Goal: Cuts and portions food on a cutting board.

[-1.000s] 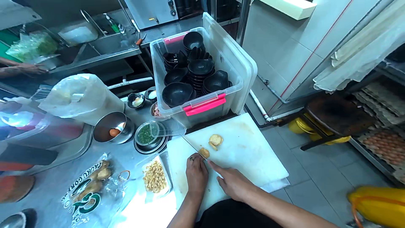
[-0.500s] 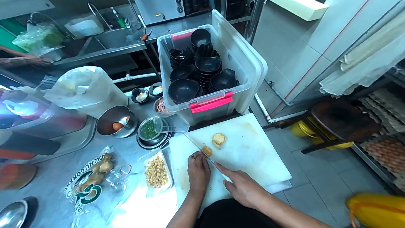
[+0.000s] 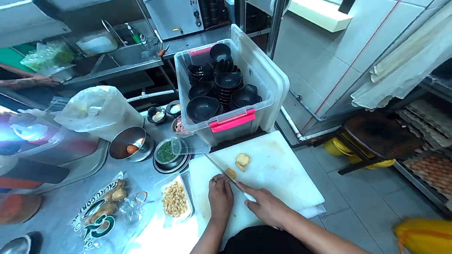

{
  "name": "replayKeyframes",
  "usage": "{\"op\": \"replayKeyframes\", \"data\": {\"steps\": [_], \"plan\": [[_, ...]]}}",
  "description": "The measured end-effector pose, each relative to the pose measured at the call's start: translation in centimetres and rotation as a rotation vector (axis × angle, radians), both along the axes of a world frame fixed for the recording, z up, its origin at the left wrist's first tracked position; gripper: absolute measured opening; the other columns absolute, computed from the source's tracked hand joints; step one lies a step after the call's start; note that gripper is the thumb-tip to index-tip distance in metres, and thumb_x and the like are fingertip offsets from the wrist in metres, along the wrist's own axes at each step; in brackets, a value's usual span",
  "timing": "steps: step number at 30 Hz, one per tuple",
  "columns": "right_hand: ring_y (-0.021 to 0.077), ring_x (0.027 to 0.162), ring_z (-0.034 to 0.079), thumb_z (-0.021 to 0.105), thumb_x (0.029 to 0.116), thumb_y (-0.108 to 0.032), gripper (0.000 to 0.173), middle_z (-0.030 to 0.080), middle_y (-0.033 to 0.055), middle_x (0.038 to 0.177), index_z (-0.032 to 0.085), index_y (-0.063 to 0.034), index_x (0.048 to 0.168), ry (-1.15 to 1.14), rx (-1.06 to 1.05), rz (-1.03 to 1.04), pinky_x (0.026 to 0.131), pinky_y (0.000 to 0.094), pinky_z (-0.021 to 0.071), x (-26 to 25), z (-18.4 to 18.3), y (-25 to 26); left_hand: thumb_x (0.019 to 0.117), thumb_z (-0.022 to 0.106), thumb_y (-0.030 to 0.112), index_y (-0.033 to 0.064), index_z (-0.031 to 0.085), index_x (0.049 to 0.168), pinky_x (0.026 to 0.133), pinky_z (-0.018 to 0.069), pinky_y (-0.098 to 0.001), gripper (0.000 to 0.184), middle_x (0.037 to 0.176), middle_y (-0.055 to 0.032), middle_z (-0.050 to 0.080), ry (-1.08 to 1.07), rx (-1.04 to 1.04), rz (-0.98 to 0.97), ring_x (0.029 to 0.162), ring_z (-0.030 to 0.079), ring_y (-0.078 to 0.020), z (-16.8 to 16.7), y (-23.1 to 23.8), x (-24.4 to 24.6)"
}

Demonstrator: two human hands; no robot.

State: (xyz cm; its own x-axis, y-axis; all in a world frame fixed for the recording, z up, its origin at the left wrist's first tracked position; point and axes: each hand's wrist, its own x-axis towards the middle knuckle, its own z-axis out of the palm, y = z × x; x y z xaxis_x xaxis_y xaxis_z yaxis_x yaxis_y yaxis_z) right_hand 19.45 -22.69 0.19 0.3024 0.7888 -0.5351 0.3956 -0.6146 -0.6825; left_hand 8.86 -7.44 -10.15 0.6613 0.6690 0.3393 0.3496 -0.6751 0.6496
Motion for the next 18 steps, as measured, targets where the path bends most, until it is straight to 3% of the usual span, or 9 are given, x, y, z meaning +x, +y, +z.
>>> {"op": "replayKeyframes", "data": {"steps": [3,5,8,10,13,18], "plan": [[0.031,0.091,0.069,0.05,0.1058,-0.031,0.063,0.07,0.0167,0.112,0.026,-0.0423,0.162,0.022,0.053,-0.06,0.083,0.054,0.055,0.4,0.6,-2.6,0.096,0.057,0.008,-0.0003,0.074,0.109,0.088,0.0606,-0.0342,0.022,0.12,-0.0158,0.068,0.07,-0.075,-0.068,0.103,0.07,-0.0222,1.5,1.0,-0.6],[0.0283,0.086,0.069,0.05,0.1053,-0.032,0.062,0.07,0.0151,0.109,0.026,-0.0418,0.162,0.019,0.065,-0.115,0.08,0.0517,0.0562,0.6,0.5,-4.2,0.0949,0.054,0.006,0.0026,0.073,0.115,0.095,0.0582,-0.0376,0.028,0.13,-0.0148,0.066,0.155,-0.017,-0.181,0.115,0.067,-0.0249,2.2,2.4,-0.5],[0.0284,0.087,0.069,0.051,0.1044,-0.032,0.063,0.071,0.015,0.109,0.027,-0.0409,0.162,0.025,0.052,-0.15,0.081,0.052,0.0559,0.5,-0.3,-6.1,0.095,0.048,0.003,0.0155,0.072,0.125,0.106,0.0524,-0.0372,0.041,0.145,-0.0043,0.06,0.321,0.066,-0.476,0.133,0.058,-0.0209,3.2,4.6,0.2],[0.0291,0.088,0.07,0.052,0.1037,-0.032,0.064,0.071,0.0154,0.107,0.028,-0.0396,0.162,0.024,0.049,-0.141,0.082,0.0531,0.0556,0.2,-1.1,-6.9,0.0961,0.047,0.001,0.017,0.072,0.127,0.112,0.0476,-0.0353,0.043,0.144,-0.0014,0.061,0.405,0.08,-0.636,0.138,0.053,-0.0177,3.5,5.6,0.8],[0.0311,0.09,0.07,0.052,0.1029,-0.031,0.063,0.072,0.0168,0.106,0.03,-0.0369,0.162,0.024,0.058,-0.142,0.083,0.0547,0.0551,-0.5,-1.8,-7.7,0.099,0.047,0.005,0.014,0.072,0.127,0.113,0.0458,-0.0347,0.039,0.138,-0.0026,0.066,0.493,0.106,-0.704,0.136,0.055,-0.0188,4.3,6.1,1.5],[0.0315,0.09,0.07,0.052,0.1029,-0.031,0.064,0.072,0.0164,0.106,0.03,-0.0381,0.162,0.016,0.043,-0.166,0.084,0.0548,0.0549,-0.2,-1.8,-7.9,0.1032,0.053,0.028,0.0075,0.071,0.126,0.104,0.052,-0.0395,0.035,0.125,-0.0126,0.07,0.655,0.053,-0.459,0.119,0.065,-0.0272,5.4,2.8,1.8]]}}
